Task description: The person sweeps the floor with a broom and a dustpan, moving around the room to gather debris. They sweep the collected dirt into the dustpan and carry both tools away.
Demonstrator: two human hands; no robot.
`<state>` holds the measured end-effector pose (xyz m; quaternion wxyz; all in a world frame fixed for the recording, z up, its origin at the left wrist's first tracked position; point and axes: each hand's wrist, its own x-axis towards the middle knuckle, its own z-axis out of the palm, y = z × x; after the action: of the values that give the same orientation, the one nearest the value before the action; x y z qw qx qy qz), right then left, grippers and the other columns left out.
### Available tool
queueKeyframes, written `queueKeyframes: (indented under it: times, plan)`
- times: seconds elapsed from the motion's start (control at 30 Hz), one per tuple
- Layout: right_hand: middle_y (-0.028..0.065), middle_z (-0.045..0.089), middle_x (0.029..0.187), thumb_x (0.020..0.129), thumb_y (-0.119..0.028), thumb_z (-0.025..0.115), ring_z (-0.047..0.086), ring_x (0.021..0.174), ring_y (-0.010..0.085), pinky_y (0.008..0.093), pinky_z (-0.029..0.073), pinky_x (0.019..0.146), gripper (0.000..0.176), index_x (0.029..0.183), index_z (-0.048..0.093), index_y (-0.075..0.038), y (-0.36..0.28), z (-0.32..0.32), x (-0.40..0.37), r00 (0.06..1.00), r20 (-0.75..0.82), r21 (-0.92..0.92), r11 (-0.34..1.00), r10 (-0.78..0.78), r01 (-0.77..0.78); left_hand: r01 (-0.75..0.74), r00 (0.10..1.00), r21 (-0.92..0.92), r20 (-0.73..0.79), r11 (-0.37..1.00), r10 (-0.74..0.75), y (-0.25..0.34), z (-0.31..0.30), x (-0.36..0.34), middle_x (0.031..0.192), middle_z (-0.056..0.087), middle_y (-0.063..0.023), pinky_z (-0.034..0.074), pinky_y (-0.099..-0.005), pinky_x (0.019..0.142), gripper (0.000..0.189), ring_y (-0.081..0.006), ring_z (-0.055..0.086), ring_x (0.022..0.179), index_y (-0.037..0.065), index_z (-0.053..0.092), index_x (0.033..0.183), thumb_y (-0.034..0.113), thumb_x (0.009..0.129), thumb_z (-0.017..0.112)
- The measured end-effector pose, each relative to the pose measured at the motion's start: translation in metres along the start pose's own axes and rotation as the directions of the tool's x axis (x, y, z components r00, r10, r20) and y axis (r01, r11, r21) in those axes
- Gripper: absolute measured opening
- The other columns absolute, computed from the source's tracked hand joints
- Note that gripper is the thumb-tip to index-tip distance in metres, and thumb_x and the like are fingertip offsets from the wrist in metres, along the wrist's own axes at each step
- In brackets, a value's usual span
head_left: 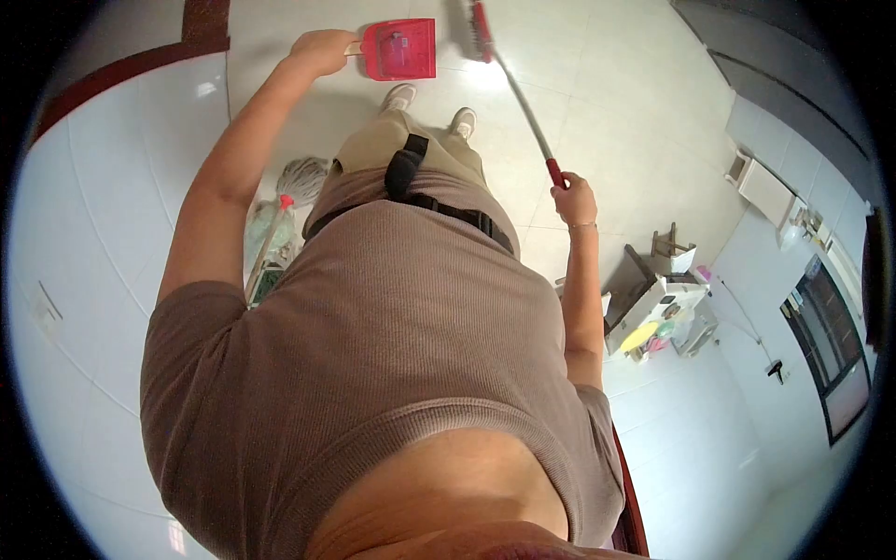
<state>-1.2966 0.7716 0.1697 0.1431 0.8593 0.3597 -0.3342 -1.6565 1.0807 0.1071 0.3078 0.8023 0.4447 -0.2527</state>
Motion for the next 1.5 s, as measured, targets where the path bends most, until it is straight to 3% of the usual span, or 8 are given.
queueKeyframes:
  times: [0.4,0.43,0.5,0.77,0.93,1.23,1.37,1.5]
  plan:
    - [0.0190,0.061,0.097,0.087,-0.028,0.042,0.057,0.094,0.0336,0.0407,0.045,0.080,0.031,0.091,0.060,-0.004,-0.099,0.064,0.033,0.977,0.193,-0.024,0.995,-0.095,0.101,0.050,0.999,0.028,0.003,0.998,-0.050,-0.031,0.013,-0.007,0.103,0.060,-0.0119,0.044,-0.0401,0.081,0.041,-0.0292,0.056,0.097,0.018,0.054,0.114,0.013,0.073,0.053]
    - [0.0192,0.063,0.077,0.073,-0.016,0.052,0.063,0.072,0.0318,0.0381,0.050,0.064,0.030,0.098,0.061,-0.001,-0.093,0.073,0.031,0.966,0.128,0.041,0.974,-0.225,0.221,0.064,0.998,0.018,-0.001,0.998,-0.064,-0.027,0.011,-0.009,0.103,0.060,-0.0122,0.044,-0.0401,0.081,0.042,-0.0293,0.056,0.097,0.018,0.054,0.114,0.012,0.073,0.054]
    - [0.0126,0.061,0.067,0.072,-0.013,0.055,0.060,0.051,0.0212,0.0311,0.047,0.046,0.034,0.103,0.060,0.000,-0.082,0.069,0.025,0.935,0.318,0.365,0.930,-0.158,0.033,0.073,0.997,0.007,-0.008,0.997,-0.073,-0.022,0.010,-0.014,0.103,0.060,-0.0124,0.044,-0.0402,0.081,0.042,-0.0295,0.056,0.097,0.018,0.054,0.114,0.011,0.072,0.054]
    - [0.0109,0.059,0.059,0.071,-0.014,0.055,0.055,0.043,0.0146,0.0286,0.045,0.044,0.035,0.104,0.061,-0.003,-0.014,0.025,-0.003,0.976,0.204,0.403,0.915,-0.074,-0.015,0.042,0.992,0.037,-0.120,0.998,-0.038,-0.066,0.032,-0.025,0.099,0.061,-0.0108,0.045,-0.0405,0.078,0.041,-0.0289,0.057,0.094,0.017,0.055,0.110,0.009,0.071,0.054]
    - [0.0201,0.062,0.089,0.079,-0.023,0.048,0.059,0.086,0.0344,0.0439,0.046,0.074,0.025,0.089,0.061,-0.004,-0.030,0.016,0.004,0.993,0.053,-0.007,0.994,-0.107,0.107,0.115,0.992,-0.014,-0.056,0.993,-0.115,-0.084,0.029,-0.059,0.099,0.061,-0.0118,0.045,-0.0401,0.078,0.041,-0.0296,0.057,0.093,0.016,0.055,0.111,0.012,0.071,0.056]
    - [0.0190,0.061,0.098,0.083,-0.021,0.046,0.058,0.093,0.0333,0.0401,0.046,0.080,0.026,0.098,0.059,-0.005,-0.120,0.054,0.004,0.949,0.285,-0.044,0.987,-0.133,0.152,0.206,0.977,-0.057,-0.051,0.977,-0.209,-0.087,0.048,-0.084,0.096,0.062,-0.0133,0.045,-0.0411,0.077,0.034,-0.0300,0.058,0.091,0.017,0.056,0.108,0.014,0.074,0.053]
    - [0.0184,0.064,0.084,0.072,-0.016,0.054,0.063,0.079,0.0300,0.0373,0.048,0.071,0.029,0.096,0.062,-0.002,-0.117,0.082,0.028,0.870,0.369,0.165,0.944,-0.327,0.285,0.202,0.978,-0.029,-0.041,0.979,-0.203,-0.077,0.040,-0.082,0.103,0.060,-0.0145,0.045,-0.0410,0.078,0.039,-0.0314,0.057,0.094,0.016,0.055,0.114,0.013,0.075,0.057]
    - [0.0086,0.059,0.063,0.072,-0.011,0.057,0.054,0.046,0.0133,0.0258,0.042,0.040,0.033,0.104,0.061,-0.002,-0.102,0.032,0.023,0.855,0.462,0.445,0.895,-0.235,0.006,0.201,0.978,-0.036,-0.050,0.979,-0.203,-0.087,0.045,-0.085,0.103,0.060,-0.0152,0.045,-0.0403,0.079,0.040,-0.0315,0.057,0.093,0.015,0.054,0.114,0.014,0.074,0.058]
